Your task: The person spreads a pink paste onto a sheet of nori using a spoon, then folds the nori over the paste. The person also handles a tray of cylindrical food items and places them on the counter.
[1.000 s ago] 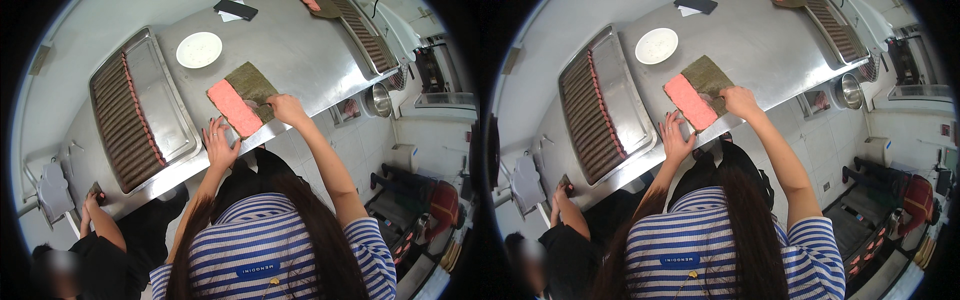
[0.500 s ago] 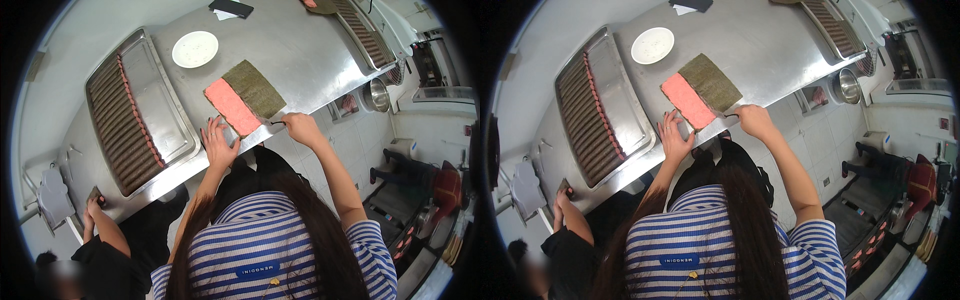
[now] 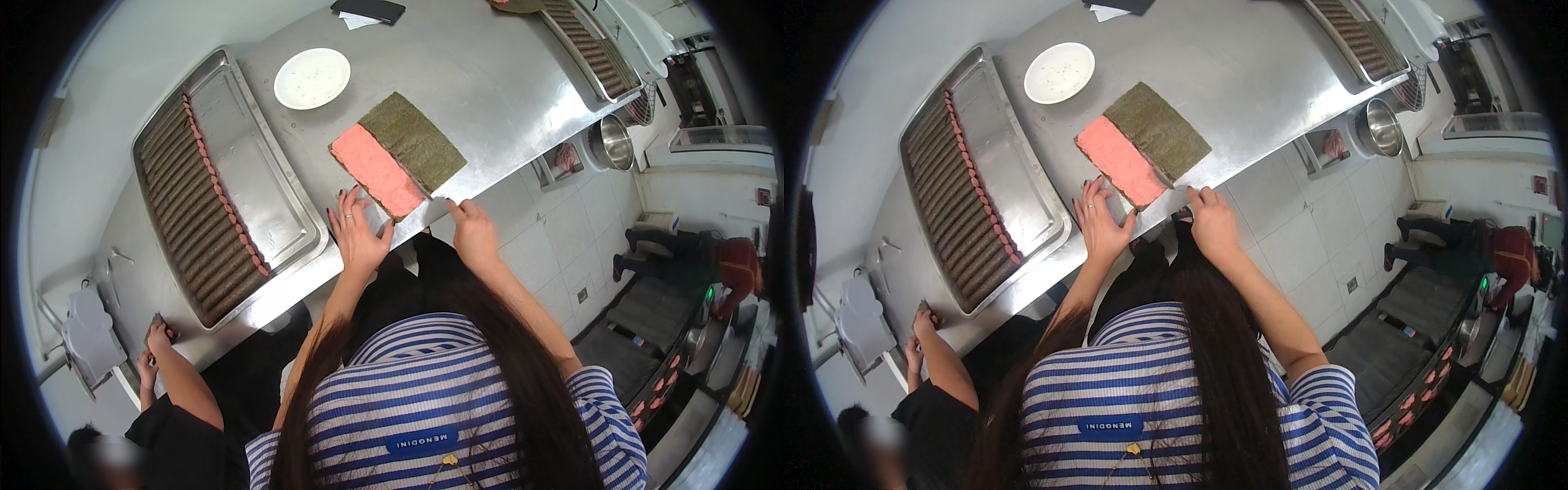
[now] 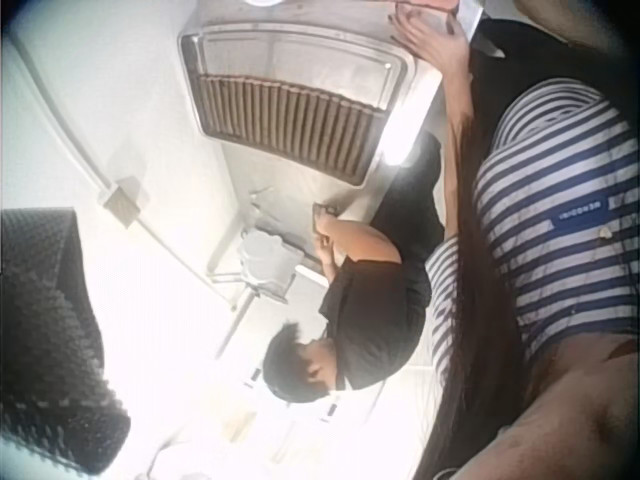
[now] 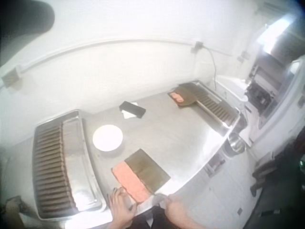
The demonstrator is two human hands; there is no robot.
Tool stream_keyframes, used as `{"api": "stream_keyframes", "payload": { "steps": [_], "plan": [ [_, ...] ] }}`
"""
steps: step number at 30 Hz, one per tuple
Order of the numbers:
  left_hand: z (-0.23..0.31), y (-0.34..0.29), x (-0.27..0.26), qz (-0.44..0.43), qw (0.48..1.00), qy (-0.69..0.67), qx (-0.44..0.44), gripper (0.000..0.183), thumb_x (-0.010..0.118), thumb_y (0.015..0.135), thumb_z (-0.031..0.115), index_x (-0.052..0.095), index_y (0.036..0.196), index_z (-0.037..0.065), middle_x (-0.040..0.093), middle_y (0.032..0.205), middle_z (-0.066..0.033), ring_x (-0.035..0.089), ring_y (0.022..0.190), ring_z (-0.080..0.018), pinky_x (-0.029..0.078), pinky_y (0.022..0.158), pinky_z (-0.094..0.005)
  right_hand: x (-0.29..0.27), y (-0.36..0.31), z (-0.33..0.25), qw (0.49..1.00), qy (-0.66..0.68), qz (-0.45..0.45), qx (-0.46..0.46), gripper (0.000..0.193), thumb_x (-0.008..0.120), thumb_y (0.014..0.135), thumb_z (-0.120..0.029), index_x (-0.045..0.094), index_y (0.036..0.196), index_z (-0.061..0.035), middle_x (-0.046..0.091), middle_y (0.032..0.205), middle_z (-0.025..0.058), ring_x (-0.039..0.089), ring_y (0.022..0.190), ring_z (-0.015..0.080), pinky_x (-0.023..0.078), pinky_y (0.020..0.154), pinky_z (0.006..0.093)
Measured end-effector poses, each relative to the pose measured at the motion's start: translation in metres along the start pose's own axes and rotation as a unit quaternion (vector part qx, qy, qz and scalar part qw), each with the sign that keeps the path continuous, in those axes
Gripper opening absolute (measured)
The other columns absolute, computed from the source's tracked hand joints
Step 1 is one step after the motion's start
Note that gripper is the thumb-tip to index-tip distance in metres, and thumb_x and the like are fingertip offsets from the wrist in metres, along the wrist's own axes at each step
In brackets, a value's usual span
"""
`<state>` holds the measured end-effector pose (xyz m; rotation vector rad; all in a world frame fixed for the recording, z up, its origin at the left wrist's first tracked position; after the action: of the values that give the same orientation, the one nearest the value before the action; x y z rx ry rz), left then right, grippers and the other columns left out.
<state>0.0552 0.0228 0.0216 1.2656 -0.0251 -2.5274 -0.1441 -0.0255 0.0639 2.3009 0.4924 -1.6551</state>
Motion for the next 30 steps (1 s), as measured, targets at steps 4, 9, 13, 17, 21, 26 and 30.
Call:
{"api": "stream_keyframes", "payload": {
  "steps": [4,9,13,17,21,26,30],
  "plan": [
    [0.001,-0.001,0.0,0.004,1.0,0.014,0.012,0.054,0.075,0.072,0.027,0.046,0.11,0.004,0.038,0.14,-0.013,0.029,0.138,-0.0371,0.015,0.112,-0.0607,0.017,-0.014,-0.022,0.997,-0.051,-0.01,-0.059,0.039,0.059,0.075,-0.006,0.06,0.115,-0.002,0.056,0.094,0.0108,0.057,0.086,0.0284,0.05,0.077,0.039],
    [-0.001,-0.001,0.001,-0.004,1.0,0.012,0.001,0.054,0.075,0.07,0.026,0.046,0.11,0.004,0.038,0.141,-0.0139,0.027,0.139,-0.0374,0.013,0.113,-0.0589,0.007,-0.012,-0.036,0.991,0.021,-0.038,-0.124,0.042,0.058,0.074,-0.002,0.059,0.116,-0.0015,0.055,0.093,0.0105,0.057,0.087,0.0279,0.05,0.075,0.0392],
    [-0.002,-0.001,0.002,0.002,1.0,0.012,0.007,0.054,0.075,0.07,0.026,0.046,0.11,0.005,0.038,0.141,-0.0137,0.027,0.14,-0.0372,0.012,0.113,-0.0591,-0.008,0.014,-0.027,0.999,-0.004,0.003,-0.043,0.042,0.059,0.073,-0.003,0.059,0.115,-0.0017,0.055,0.093,0.0104,0.058,0.087,0.0279,0.051,0.074,0.0396],
    [0.0,-0.001,0.002,0.001,1.0,0.015,0.008,0.054,0.075,0.072,0.028,0.045,0.111,0.005,0.038,0.141,-0.0133,0.028,0.139,-0.0367,0.014,0.112,-0.0596,0.013,0.015,-0.033,0.998,-0.036,0.004,-0.054,0.042,0.06,0.072,-0.005,0.06,0.114,-0.0016,0.056,0.093,0.0103,0.058,0.085,0.0274,0.051,0.073,0.0388],
    [-0.002,-0.002,0.003,0.007,1.0,0.016,0.013,0.054,0.074,0.073,0.029,0.046,0.112,0.005,0.038,0.14,-0.013,0.028,0.138,-0.0365,0.015,0.112,-0.0597,0.017,0.006,-0.046,0.993,-0.058,-0.004,-0.106,0.038,0.058,0.073,-0.004,0.061,0.111,-0.0016,0.057,0.093,0.0104,0.06,0.083,0.0272,0.052,0.071,0.0386],
    [-0.002,-0.002,-0.001,0.007,1.0,0.012,0.007,0.054,0.074,0.073,0.029,0.045,0.112,0.005,0.038,0.14,-0.013,0.029,0.138,-0.0365,0.015,0.112,-0.0593,-0.009,0.028,-0.047,0.994,0.014,-0.019,-0.11,0.035,0.055,0.075,-0.002,0.063,0.109,-0.002,0.057,0.092,0.0109,0.062,0.084,0.028,0.053,0.071,0.0405],
    [0.001,-0.001,0.0,0.014,1.0,0.01,0.015,0.054,0.074,0.073,0.029,0.045,0.111,0.005,0.038,0.14,-0.013,0.029,0.138,-0.0365,0.015,0.113,-0.0588,-0.007,0.047,-0.032,0.998,-0.005,0.033,-0.054,0.034,0.054,0.075,-0.002,0.062,0.109,-0.0016,0.057,0.093,0.0119,0.062,0.084,0.0293,0.053,0.072,0.0414]
  ]
}}
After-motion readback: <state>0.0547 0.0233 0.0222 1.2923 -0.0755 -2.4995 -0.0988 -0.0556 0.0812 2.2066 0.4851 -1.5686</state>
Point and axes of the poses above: each hand's wrist, its own y-axis towards the middle knuckle, its own x-axis out of the palm, z = x × y, the point moved 8 cm from there along y, towards the middle knuckle
